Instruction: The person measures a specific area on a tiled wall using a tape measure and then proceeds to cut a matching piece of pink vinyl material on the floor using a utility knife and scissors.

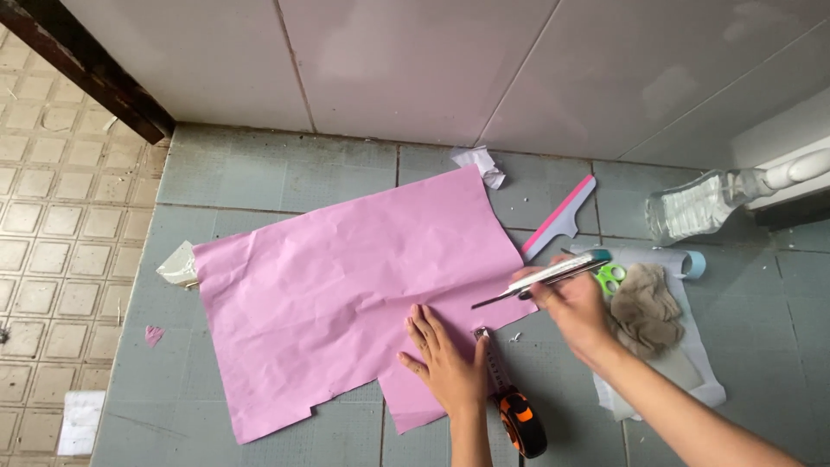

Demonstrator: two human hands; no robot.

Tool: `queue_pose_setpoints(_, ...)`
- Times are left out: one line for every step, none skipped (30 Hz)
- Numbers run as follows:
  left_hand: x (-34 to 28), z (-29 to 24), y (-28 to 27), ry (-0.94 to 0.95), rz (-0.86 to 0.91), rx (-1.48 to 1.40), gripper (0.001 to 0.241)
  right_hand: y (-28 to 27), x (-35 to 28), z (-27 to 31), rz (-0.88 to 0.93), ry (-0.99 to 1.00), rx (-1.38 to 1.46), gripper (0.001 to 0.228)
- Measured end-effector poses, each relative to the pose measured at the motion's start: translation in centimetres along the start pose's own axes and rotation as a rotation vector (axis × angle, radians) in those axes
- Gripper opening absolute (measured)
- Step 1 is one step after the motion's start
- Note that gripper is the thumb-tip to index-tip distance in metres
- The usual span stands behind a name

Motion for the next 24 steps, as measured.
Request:
queue_pose_setpoints(-0.1,0.3,0.6,0.004,-0.002,-0.004,0.140,-0.5,-0.3,0.2,-0.002,-0.005,-0.002,0.031)
queue_pose_setpoints(-0.3,0.3,0.1,0.021,-0.139,0.358,0.158,-1.5,-0.5,0.2,-0.065,0.023,-0.045,0.031)
queue_pose_setpoints(-0.5,-0.1,-0.4,0.023,-0.284,0.716,0.180,-2.5,-0.6,0.3,-0.123,0.052,-0.088,0.031)
queue_pose_setpoints(-0.5,-0.2,-0.4,0.021,-0.289,0.712,0.180,-2.9,-0.7,0.3,-0.121,0.046,-0.089,0.031)
queue_pose_setpoints(-0.5,-0.1,-0.4,0.024,-0.293,0.707,0.184,-3.7,-0.9,-0.4,-0.172,0.104,-0.095,0.036)
queue_pose_setpoints(-0.5,0.0,-0.4,0.027,-0.296,0.701,0.189,-4.5,-1.2,-1.2,-0.222,0.162,-0.100,0.042)
queue_pose_setpoints(-0.5,0.1,-0.4,0.026,-0.298,0.701,0.189,-4.6,-1.3,-1.5,-0.220,0.161,-0.100,0.042)
queue_pose_setpoints(-0.5,0.1,-0.2,0.038,-0.294,0.708,0.194,-4.9,-1.4,-2.1,-0.239,0.188,-0.077,0.046)
queue_pose_setpoints(-0.6,0.1,0.0,0.050,-0.287,0.716,0.200,-5.2,-1.6,-2.7,-0.258,0.217,-0.055,0.050)
queue_pose_setpoints(-0.5,0.2,0.1,0.048,-0.286,0.717,0.200,-5.3,-1.6,-3.1,-0.257,0.218,-0.055,0.050)
queue_pose_setpoints(-0.5,0.2,0.1,0.046,-0.306,0.687,0.211,-5.1,-1.5,-3.5,-0.224,0.201,-0.034,0.042)
queue_pose_setpoints(-0.5,0.2,0.1,0.045,-0.327,0.658,0.223,-4.9,-1.4,-3.9,-0.191,0.183,-0.013,0.036)
queue_pose_setpoints(-0.5,0.2,0.0,0.045,-0.328,0.658,0.223,-4.5,-1.4,-4.1,-0.191,0.182,-0.012,0.036)
queue_pose_setpoints(-0.5,0.2,0.0,0.044,-0.326,0.670,0.224,-4.1,-1.3,-4.4,-0.184,0.195,0.039,0.037)
queue_pose_setpoints(-0.5,0.1,0.0,0.042,-0.323,0.681,0.226,-3.7,-1.3,-4.8,-0.176,0.207,0.089,0.037)
queue_pose_setpoints(-0.5,0.1,0.0,0.042,-0.324,0.681,0.226,-3.6,-1.1,-5.3,-0.176,0.206,0.089,0.037)
queue_pose_setpoints(-0.5,0.1,0.0,0.046,-0.316,0.688,0.226,-3.2,-1.0,-5.9,-0.141,0.205,0.101,0.036)
queue_pose_setpoints(-0.6,0.1,0.0,0.050,-0.307,0.696,0.226,-2.9,-0.9,-6.5,-0.106,0.204,0.114,0.034)
queue_pose_setpoints(-0.6,-0.2,-0.5,0.050,-0.306,0.698,0.226,-2.6,-0.8,-6.8,-0.106,0.206,0.115,0.034)
queue_pose_setpoints(-0.5,-0.4,-1.1,0.045,-0.293,0.660,0.197,-2.2,-0.7,-7.1,-0.088,0.219,0.128,0.036)
queue_pose_setpoints(-0.5,-0.5,-1.6,0.039,-0.281,0.622,0.169,-1.7,-0.7,-7.4,-0.069,0.232,0.141,0.038)
queue_pose_setpoints(-0.5,-0.5,-1.5,0.038,-0.279,0.625,0.169,-1.6,-0.5,-7.8,-0.069,0.235,0.142,0.038)
queue_pose_setpoints(-0.5,-0.6,-1.4,0.028,-0.273,0.631,0.157,-1.5,-0.4,-8.1,-0.058,0.235,0.147,0.040)
queue_pose_setpoints(-0.5,-0.6,-1.3,0.019,-0.267,0.638,0.144,-1.3,-0.3,-8.4,-0.047,0.235,0.152,0.043)
Point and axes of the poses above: each hand's wrist, its own x-axis towards the middle knuckle, its own y-axis out of the palm, z = x × y, the point moved 9 cm from there along x, towards the middle knuckle, and after that the axes turned 1 degree about x, right-handed, at the moved point
